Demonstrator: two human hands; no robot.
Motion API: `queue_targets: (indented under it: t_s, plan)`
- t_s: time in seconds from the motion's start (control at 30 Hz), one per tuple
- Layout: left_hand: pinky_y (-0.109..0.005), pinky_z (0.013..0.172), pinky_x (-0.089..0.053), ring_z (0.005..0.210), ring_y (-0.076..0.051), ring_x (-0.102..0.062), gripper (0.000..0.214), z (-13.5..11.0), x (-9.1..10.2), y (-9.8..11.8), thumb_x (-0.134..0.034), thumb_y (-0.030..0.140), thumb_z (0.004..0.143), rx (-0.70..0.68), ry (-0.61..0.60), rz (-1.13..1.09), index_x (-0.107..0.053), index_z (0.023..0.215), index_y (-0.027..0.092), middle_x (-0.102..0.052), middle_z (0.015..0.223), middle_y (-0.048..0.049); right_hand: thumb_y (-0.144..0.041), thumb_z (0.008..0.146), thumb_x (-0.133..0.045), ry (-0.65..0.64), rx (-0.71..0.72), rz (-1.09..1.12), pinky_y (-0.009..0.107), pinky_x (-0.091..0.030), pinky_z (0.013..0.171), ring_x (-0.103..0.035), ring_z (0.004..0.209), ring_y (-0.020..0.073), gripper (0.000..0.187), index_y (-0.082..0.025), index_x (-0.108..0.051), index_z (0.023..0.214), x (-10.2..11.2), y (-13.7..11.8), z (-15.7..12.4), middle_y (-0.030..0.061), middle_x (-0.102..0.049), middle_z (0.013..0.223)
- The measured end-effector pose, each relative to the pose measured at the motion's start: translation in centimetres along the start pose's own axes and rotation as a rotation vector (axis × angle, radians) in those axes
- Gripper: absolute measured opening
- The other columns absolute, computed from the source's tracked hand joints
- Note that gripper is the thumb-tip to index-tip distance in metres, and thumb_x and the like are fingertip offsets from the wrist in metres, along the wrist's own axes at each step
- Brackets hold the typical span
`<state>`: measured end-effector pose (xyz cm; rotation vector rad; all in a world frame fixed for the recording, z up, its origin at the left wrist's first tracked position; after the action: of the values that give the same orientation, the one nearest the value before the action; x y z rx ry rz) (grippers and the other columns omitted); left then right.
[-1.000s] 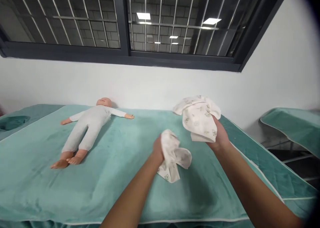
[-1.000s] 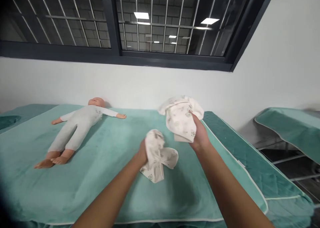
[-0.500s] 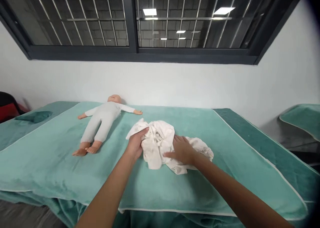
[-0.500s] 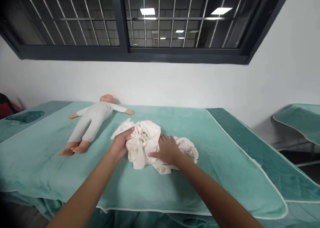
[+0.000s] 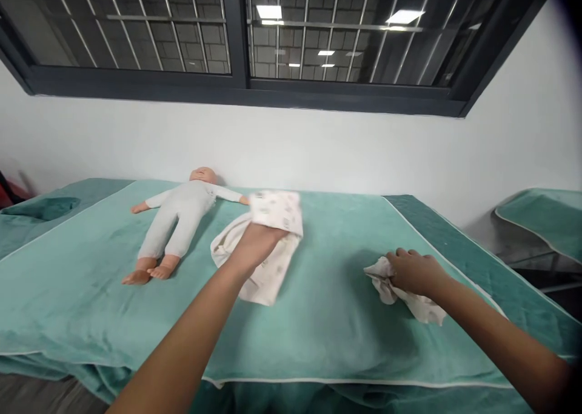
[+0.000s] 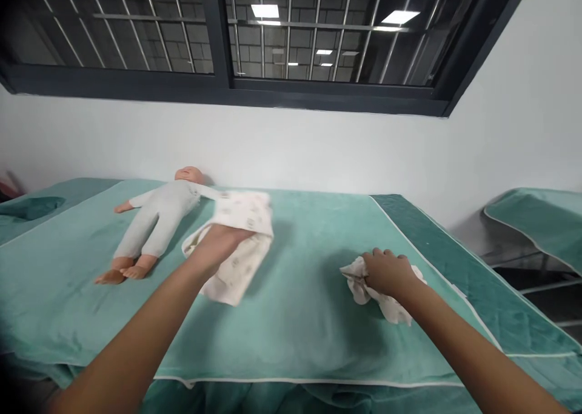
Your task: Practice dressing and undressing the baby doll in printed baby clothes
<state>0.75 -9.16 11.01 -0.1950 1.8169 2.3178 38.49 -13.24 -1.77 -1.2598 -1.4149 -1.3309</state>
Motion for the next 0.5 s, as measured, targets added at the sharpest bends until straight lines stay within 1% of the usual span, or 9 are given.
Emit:
queue_targets:
  t_s: [0.07, 0.1, 0.13, 0.17, 0.2, 0.27, 0.33, 0.4, 0.5]
  plan:
    - [-0.041, 0.087, -0.053, 0.1, -0.029, -0.066, 0.033, -0.1, -2.0, -3.3, -0.075, 0.021, 0.068, 0.144, -0.259, 0.148, -0.069, 0.101, 0.022, -0.071, 0.105, -0.0079, -0.027, 0.079, -0.059, 0.078, 0.044, 0.045, 0.056, -0.035, 0.095, -0.049, 0.123, 0.0377, 0.042, -0.021, -0.06, 0.12, 1.7, -1.2, 0.1, 0.0168, -0.056, 0.13]
    - [-0.041, 0.089, -0.052, 0.103, -0.03, -0.065, 0.031, 0.1, -1.7, -4.6, -0.074, 0.023, 0.07, 0.161, -0.311, 0.241, -0.07, 0.101, 0.023, -0.071, 0.107, -0.008, -0.031, 0.082, -0.056, 0.109, 0.102, 0.124, 0.056, -0.031, 0.1, -0.046, 0.127, 0.0358, 0.045, -0.023, -0.056, 0.127, 2.7, -2.8, 0.2, 0.0147, -0.051, 0.138]
    - [-0.041, 0.092, -0.05, 0.106, -0.029, -0.064, 0.03, 0.7, -0.8, -5.5, -0.071, 0.024, 0.072, 0.124, -0.294, 0.334, -0.07, 0.102, 0.023, -0.07, 0.111, -0.0079, -0.036, 0.087, -0.052, 0.135, 0.171, 0.226, 0.054, -0.029, 0.104, -0.044, 0.13, 0.0331, 0.048, -0.026, -0.05, 0.133, 3.9, -4.7, 0.2, 0.012, -0.047, 0.143]
    - [-0.04, 0.095, -0.048, 0.11, -0.029, -0.062, 0.028, 1.6, 1.0, -5.8, -0.07, 0.024, 0.073, 0.037, -0.19, 0.452, -0.07, 0.101, 0.023, -0.069, 0.113, -0.0078, -0.043, 0.09, -0.047, 0.148, 0.251, 0.33, 0.05, -0.031, 0.105, -0.044, 0.131, 0.0306, 0.05, -0.027, -0.046, 0.137, 5.0, -7.0, 0.4, 0.01, -0.045, 0.146]
    - [-0.04, 0.099, -0.045, 0.113, -0.029, -0.06, 0.029, 2.2, 2.2, -6.2, -0.068, 0.024, 0.074, -0.026, -0.134, 0.594, -0.069, 0.103, 0.023, -0.068, 0.116, -0.0082, -0.048, 0.092, -0.044, 0.17, 0.318, 0.415, 0.046, -0.033, 0.105, -0.044, 0.131, 0.029, 0.051, -0.028, -0.044, 0.138, 6.2, -9.4, 0.6, 0.0088, -0.044, 0.146]
    - [-0.041, 0.102, -0.041, 0.115, -0.029, -0.057, 0.034, 2.9, 3.2, -7.7, -0.068, 0.025, 0.075, -0.098, -0.15, 0.851, -0.067, 0.109, 0.021, -0.065, 0.12, -0.0098, -0.051, 0.093, -0.042, 0.243, 0.422, 0.525, 0.039, -0.036, 0.103, -0.043, 0.132, 0.0271, 0.05, -0.027, -0.046, 0.137, 8.5, -13.8, 1.3, 0.0074, -0.046, 0.145]
    - [-0.044, 0.104, -0.037, 0.114, -0.031, -0.056, 0.042, 3.0, 2.8, -9.3, -0.072, 0.024, 0.07, -0.113, -0.244, 0.997, -0.065, 0.111, 0.021, -0.066, 0.116, -0.0101, -0.047, 0.094, -0.042, 0.283, 0.46, 0.609, 0.035, -0.039, 0.098, -0.049, 0.124, 0.0242, 0.043, -0.025, -0.05, 0.13, 9.7, -17.6, 2.7, 0.0072, -0.052, 0.138]
    - [-0.048, 0.103, -0.034, 0.108, -0.031, -0.057, 0.043, 2.9, 2.1, -10.1, -0.076, 0.019, 0.064, -0.108, -0.323, 1.075, -0.066, 0.106, 0.021, -0.068, 0.103, -0.0082, -0.046, 0.09, -0.05, 0.24, 0.445, 0.638, 0.034, -0.041, 0.09, -0.055, 0.114, 0.0249, 0.042, -0.023, -0.055, 0.124, 9.4, -20.9, 4.6, 0.0088, -0.058, 0.128]
    - [-0.049, 0.1, -0.035, 0.101, -0.029, -0.057, 0.023, 2.9, 1.2, -9.8, -0.067, 0.015, 0.07, -0.112, -0.394, 1.245, -0.065, 0.093, 0.02, -0.067, 0.092, -0.0069, -0.039, 0.081, -0.061, 0.165, 0.435, 0.651, 0.03, -0.041, 0.076, -0.06, 0.094, 0.0235, 0.034, -0.02, -0.061, 0.109, 8.7, -24.2, 6.9, 0.0088, -0.066, 0.107]
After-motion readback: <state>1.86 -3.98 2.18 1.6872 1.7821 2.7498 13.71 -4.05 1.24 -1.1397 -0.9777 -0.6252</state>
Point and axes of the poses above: each hand's wrist, its own z-axis towards the middle knuckle, its own x-axis out of the back of the hand, y = z × x, the point moved 10 cm from there along z, towards the middle knuckle
